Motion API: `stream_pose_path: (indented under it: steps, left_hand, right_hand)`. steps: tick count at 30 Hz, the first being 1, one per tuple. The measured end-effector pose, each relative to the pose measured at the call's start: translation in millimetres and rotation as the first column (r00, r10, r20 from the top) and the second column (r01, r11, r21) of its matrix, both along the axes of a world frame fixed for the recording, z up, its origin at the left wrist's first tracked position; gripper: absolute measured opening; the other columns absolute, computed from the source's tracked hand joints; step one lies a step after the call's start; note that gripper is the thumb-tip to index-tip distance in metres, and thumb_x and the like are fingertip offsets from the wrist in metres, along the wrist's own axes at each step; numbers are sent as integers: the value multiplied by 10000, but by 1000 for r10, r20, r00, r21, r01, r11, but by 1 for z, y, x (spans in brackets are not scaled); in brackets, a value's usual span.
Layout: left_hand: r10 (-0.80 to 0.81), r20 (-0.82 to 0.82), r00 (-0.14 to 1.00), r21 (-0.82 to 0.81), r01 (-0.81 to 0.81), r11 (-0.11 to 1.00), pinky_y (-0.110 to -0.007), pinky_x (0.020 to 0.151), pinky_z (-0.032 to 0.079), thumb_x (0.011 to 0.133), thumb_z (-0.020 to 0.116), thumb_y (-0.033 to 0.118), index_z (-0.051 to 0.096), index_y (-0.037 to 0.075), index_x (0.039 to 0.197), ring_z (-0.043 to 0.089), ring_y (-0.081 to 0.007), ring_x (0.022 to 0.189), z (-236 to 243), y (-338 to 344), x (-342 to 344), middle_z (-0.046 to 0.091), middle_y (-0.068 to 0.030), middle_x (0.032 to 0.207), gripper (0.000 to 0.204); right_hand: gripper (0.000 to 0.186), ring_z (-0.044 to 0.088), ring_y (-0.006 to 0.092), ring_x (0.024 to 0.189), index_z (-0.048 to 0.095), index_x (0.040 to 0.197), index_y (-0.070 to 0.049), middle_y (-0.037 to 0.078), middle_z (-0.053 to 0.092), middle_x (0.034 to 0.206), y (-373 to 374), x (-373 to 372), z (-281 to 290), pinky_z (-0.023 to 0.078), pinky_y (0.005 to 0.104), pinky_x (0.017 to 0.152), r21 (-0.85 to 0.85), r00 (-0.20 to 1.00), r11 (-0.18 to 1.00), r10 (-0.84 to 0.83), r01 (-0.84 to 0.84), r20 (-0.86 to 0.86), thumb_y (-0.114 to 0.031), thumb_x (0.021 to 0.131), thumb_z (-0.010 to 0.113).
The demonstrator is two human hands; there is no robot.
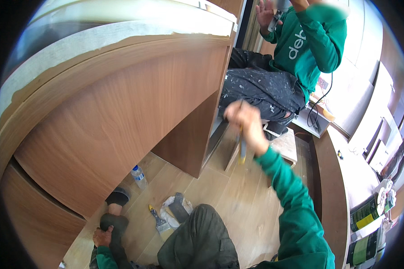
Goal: The person sits on the floor and uses a utility knife to trim the edges of a wooden cabinet. A coworker applies sealant to the same cabinet while the person continues trimming.
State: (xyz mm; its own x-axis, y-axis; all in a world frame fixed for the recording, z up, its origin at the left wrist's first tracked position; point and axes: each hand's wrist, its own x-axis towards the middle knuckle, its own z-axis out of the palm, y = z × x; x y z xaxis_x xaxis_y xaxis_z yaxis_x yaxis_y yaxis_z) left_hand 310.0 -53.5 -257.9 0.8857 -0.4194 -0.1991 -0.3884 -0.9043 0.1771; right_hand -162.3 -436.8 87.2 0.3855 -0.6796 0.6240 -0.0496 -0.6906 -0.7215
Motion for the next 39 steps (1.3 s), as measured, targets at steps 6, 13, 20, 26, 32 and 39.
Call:
stream_pose_path:
  steps: [6, 13, 20, 26, 32, 39]
  left_hand:
    - [-46, -16, 999, 4, 46, 999, -502, 1052, 495, 787, 732, 717, 649, -100, 1270, 633, -449, 1227, 12, -11, -3, 659, -310, 1304, 953]
    - [49, 8, 999, -14, -48, 999, -481, 1068, 482, 782, 775, 630, 666, -56, 1240, 598, -432, 1275, 28, -21, -10, 643, -299, 1318, 833]
    - [-304, 387, 871, -464, 468, 752, -482, 958, 530, 749, 854, 292, 662, -47, 1191, 657, -435, 1104, 17, -92, -73, 681, -245, 1159, 589]
    - [-682, 350, 643, -830, 551, 94, -430, 892, 563, 863, 808, 234, 588, 6, 1373, 702, -307, 1029, 207, -249, -278, 693, -196, 1181, 600]
    - [-710, 468, 527, -855, 473, -212, -352, 716, 584, 850, 810, 170, 259, 18, 1633, 718, -218, 775, 329, -376, -351, 716, -156, 1014, 969]
    - [-753, 349, 558, -879, 474, -56, -401, 774, 586, 850, 787, 190, -31, 23, 1659, 730, -298, 768, 367, -423, -368, 722, -174, 857, 1162]
  right_hand:
    - [236, 510, 82, 632, 698, 1079, -3, -12, 591, 796, 86, -20, -219, 434, 288, 564, 674, 1000, 739, 25, -14, -7, -170, 950, 593]
    - [262, 568, 119, 739, 695, 1121, -9, 3, 612, 790, 147, -40, -272, 478, 290, 675, 587, 989, 797, -124, 144, -76, -178, 921, 705]
    - [258, 635, 152, 815, 669, 1125, -14, 64, 686, 888, 160, -68, -322, 524, 342, 742, 264, 837, 800, -543, 539, -65, -114, 903, 754]
    - [430, 625, 178, 803, 550, 1378, 0, 81, 635, 944, 160, -73, -335, 510, 311, 743, 499, 856, 721, -510, 480, -87, -241, 1039, 657]
    - [376, 607, 120, 708, 546, 1292, -9, 81, 639, 957, 150, -85, -313, 488, 272, 610, 669, 903, 651, -422, 358, -73, -314, 1077, 595]
    - [264, 534, 95, 577, 595, 1084, -32, 11, 575, 749, 75, -106, -182, 447, 272, 511, 562, 979, 822, -179, 94, 98, -295, 1095, 569]
